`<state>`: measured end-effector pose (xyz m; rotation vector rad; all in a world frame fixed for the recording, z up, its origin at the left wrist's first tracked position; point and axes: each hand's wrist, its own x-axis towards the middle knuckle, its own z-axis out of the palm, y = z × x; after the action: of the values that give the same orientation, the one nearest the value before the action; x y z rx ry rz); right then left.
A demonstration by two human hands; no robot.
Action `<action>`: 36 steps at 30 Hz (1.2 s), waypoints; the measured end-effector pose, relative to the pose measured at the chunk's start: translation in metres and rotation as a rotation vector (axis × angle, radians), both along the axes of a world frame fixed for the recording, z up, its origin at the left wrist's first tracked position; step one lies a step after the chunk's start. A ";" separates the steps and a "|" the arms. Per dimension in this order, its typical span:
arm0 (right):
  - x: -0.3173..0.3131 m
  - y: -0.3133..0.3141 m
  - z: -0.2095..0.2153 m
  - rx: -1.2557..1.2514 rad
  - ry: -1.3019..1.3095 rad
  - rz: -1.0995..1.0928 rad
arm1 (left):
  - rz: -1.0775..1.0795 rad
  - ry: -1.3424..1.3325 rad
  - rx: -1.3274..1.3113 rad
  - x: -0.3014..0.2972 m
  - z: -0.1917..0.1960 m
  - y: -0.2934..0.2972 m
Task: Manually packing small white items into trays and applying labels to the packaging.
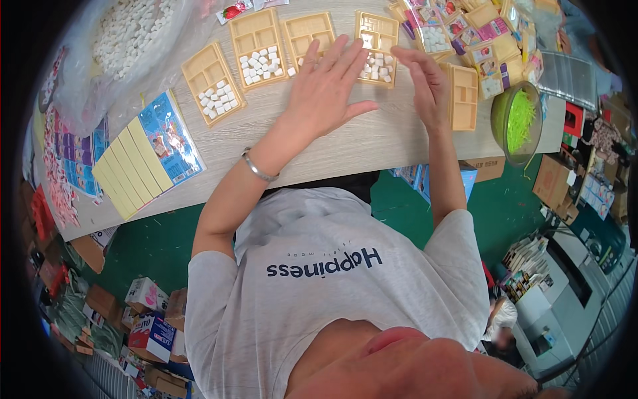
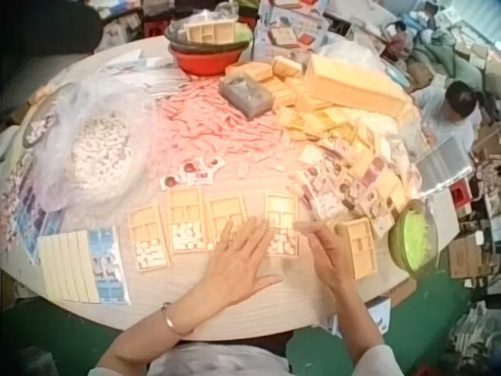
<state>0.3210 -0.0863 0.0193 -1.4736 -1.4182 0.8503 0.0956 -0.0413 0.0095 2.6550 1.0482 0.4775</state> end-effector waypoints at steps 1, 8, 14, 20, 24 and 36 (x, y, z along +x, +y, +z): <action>-0.002 0.000 -0.001 0.052 0.049 -0.120 | -0.013 0.041 0.028 0.008 -0.006 0.000; -0.001 -0.002 -0.014 0.224 -0.656 0.024 | -0.117 0.056 -0.003 0.023 -0.003 -0.004; -0.003 -0.002 -0.013 0.313 -0.351 -0.261 | 0.029 -0.131 -0.006 -0.017 0.028 0.028; -0.013 0.000 -0.006 0.210 -0.673 0.027 | 0.784 -0.386 0.282 -0.192 0.078 0.153; -0.020 0.006 0.002 0.305 -0.543 -0.111 | 0.814 -0.091 0.218 -0.301 0.052 0.222; -0.285 0.267 0.028 0.620 -0.534 0.497 | 0.766 0.174 0.079 -0.306 -0.010 0.283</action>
<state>0.0358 0.1805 0.0473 -0.8994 -2.2535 0.2286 -0.2106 0.2412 -0.0002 2.2957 2.1396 0.4246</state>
